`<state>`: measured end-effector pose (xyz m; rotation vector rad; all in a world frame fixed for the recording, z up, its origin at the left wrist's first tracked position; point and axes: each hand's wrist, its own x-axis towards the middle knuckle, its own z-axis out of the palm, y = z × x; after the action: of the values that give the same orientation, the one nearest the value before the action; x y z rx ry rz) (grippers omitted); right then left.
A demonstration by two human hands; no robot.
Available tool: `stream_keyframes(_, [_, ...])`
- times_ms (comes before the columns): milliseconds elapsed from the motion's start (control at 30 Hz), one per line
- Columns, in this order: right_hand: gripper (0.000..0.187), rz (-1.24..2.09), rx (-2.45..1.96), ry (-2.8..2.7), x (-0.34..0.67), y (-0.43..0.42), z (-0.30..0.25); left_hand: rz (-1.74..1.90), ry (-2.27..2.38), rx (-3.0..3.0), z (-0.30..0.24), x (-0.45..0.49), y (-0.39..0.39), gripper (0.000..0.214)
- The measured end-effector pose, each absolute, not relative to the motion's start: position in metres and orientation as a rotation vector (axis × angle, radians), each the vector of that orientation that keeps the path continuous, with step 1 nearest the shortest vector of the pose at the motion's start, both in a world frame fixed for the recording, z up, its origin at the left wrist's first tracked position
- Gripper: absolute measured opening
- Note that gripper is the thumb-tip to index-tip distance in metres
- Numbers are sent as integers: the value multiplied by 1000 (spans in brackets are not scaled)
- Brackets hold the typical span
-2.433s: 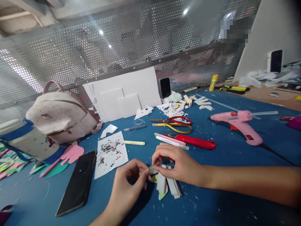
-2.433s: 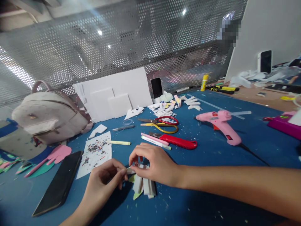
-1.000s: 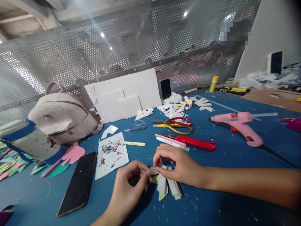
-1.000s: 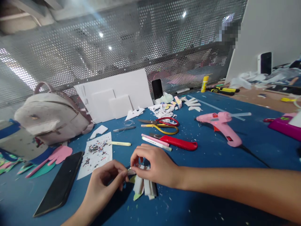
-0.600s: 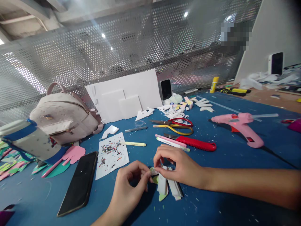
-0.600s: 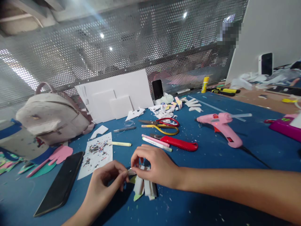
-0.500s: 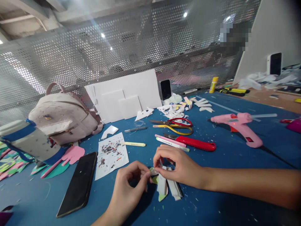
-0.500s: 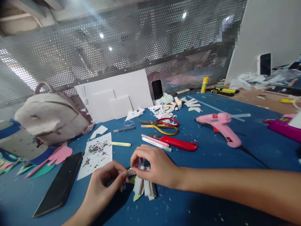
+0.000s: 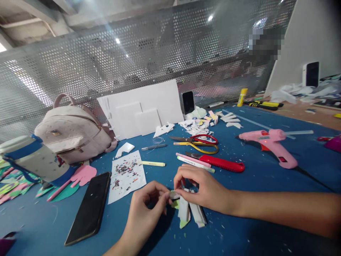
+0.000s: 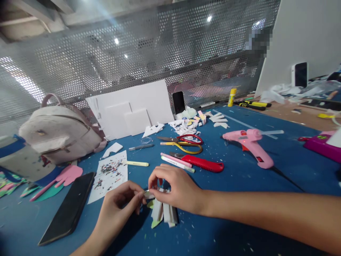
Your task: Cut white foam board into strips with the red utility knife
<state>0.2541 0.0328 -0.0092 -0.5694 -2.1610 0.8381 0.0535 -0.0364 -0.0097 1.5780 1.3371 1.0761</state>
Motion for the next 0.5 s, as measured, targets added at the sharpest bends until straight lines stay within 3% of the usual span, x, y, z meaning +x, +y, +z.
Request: stream_keyframes(500, [12,829,-582,-2168,255,32,-9,1106,1334,1519,-10,54,-36,19])
